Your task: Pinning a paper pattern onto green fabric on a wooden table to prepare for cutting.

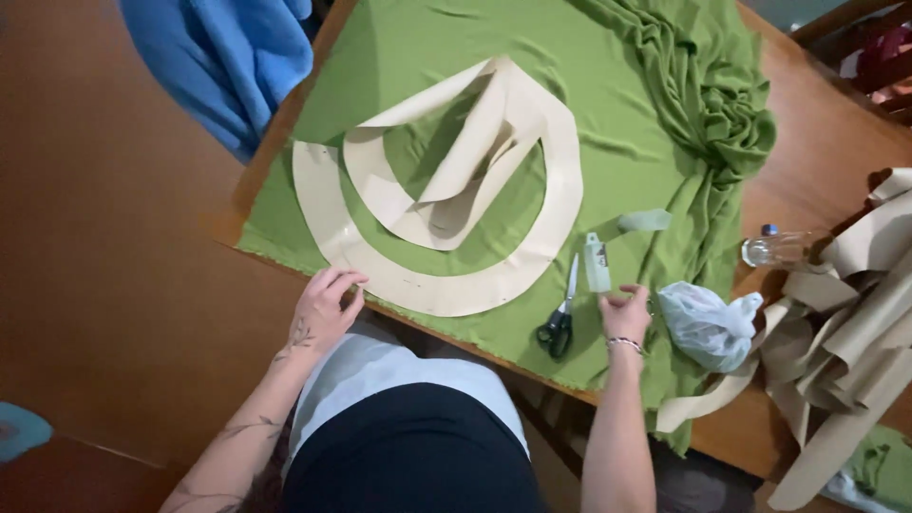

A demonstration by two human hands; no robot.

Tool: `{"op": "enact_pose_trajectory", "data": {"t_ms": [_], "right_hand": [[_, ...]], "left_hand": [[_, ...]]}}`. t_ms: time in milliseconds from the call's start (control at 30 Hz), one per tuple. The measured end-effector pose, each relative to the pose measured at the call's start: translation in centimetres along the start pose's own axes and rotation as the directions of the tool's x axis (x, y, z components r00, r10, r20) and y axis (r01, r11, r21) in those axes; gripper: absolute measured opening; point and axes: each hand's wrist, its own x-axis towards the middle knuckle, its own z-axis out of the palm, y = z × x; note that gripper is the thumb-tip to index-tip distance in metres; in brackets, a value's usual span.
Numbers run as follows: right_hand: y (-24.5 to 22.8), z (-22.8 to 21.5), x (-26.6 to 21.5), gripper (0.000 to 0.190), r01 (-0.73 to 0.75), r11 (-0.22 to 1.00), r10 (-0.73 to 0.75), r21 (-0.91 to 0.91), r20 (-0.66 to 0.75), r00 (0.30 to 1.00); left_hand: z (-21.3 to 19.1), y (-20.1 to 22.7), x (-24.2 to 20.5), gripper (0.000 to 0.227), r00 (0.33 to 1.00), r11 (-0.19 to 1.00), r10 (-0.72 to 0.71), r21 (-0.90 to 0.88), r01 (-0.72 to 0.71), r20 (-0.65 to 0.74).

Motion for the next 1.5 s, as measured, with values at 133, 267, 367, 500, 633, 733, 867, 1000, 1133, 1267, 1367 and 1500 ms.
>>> {"op": "enact_pose_trajectory", "data": {"t_ms": [133, 267, 367, 500, 633, 733, 867, 1000, 1133, 1267, 1367, 1500], "right_hand": [[3.8, -0.9, -1.4, 0.042, -0.032, 0.988, 0.04, -0.154, 0.046, 0.998], [0.8, 0.0, -6.0, 0.02, 0.034, 0.957, -0.001, -0.286, 0.116, 0.993], [-11.6, 0.5, -14.5, 0.023, 0.176, 0.984, -0.172, -0.005, 0.199, 0.965], [-22.5, 8.2, -22.5, 0.024, 0.359, 0.827, -0.52, 0.432, 0.348, 0.78], [-25.0, 13.9, -24.8, 0.015, 0.481, 0.781, -0.623, 0.398, 0.444, 0.644], [-24.4, 16.1, -24.7, 0.013, 0.549, 0.769, -0.637, 0.328, 0.456, 0.621], [-23.9, 17.2, -24.6, 0.01, 0.477, 0.826, -0.564, 0.302, 0.463, 0.683], [-24.4, 17.3, -24.8, 0.009, 0.493, 0.829, -0.558, 0.263, 0.445, 0.701], [-24.4, 17.9, -25.0, 0.008, 0.517, 0.835, -0.542, 0.188, 0.443, 0.714], [-24.4, 17.9, -24.9, 0.008, 0.504, 0.849, -0.516, 0.159, 0.462, 0.721], [-25.0, 17.5, -25.0, 0.009, 0.501, 0.851, -0.508, 0.155, 0.48, 0.715], [-26.6, 16.2, -25.6, 0.008, 0.487, 0.853, -0.511, 0.19, 0.5, 0.699]], "left_hand": [[-1.6, -2.6, 1.4, 0.018, 0.998, 0.999, 0.054, 0.005, -0.054, 0.035], [-2.4, -4.8, 2.6, 0.012, 0.985, 0.986, 0.163, 0.03, -0.165, 0.058], [-1.7, -5.6, 2.5, 0.008, 0.968, 0.972, 0.229, 0.036, -0.234, 0.105], [-1.3, -5.8, 3.5, 0.01, 0.921, 0.926, 0.352, 0.081, -0.369, 0.166], [0.4, -7.6, 3.6, 0.015, 0.887, 0.891, 0.398, 0.13, -0.435, 0.234], [1.1, -8.4, 3.4, 0.014, 0.863, 0.865, 0.444, 0.134, -0.483, 0.241], [1.8, -9.3, 3.3, 0.01, 0.859, 0.869, 0.442, 0.113, -0.481, 0.257], [4.3, -11.5, 1.9, 0.015, 0.86, 0.859, 0.47, 0.121, -0.498, 0.199], [3.0, -10.3, 1.3, 0.007, 0.872, 0.878, 0.454, 0.072, -0.472, 0.186], [0.7, -9.3, 1.6, 0.012, 0.807, 0.802, 0.577, 0.104, -0.589, 0.124], [0.1, -8.8, 1.1, 0.014, 0.812, 0.808, 0.57, 0.095, -0.581, 0.121], [-0.4, -8.4, 1.0, 0.018, 0.836, 0.842, 0.529, 0.03, -0.538, 0.143]]}}
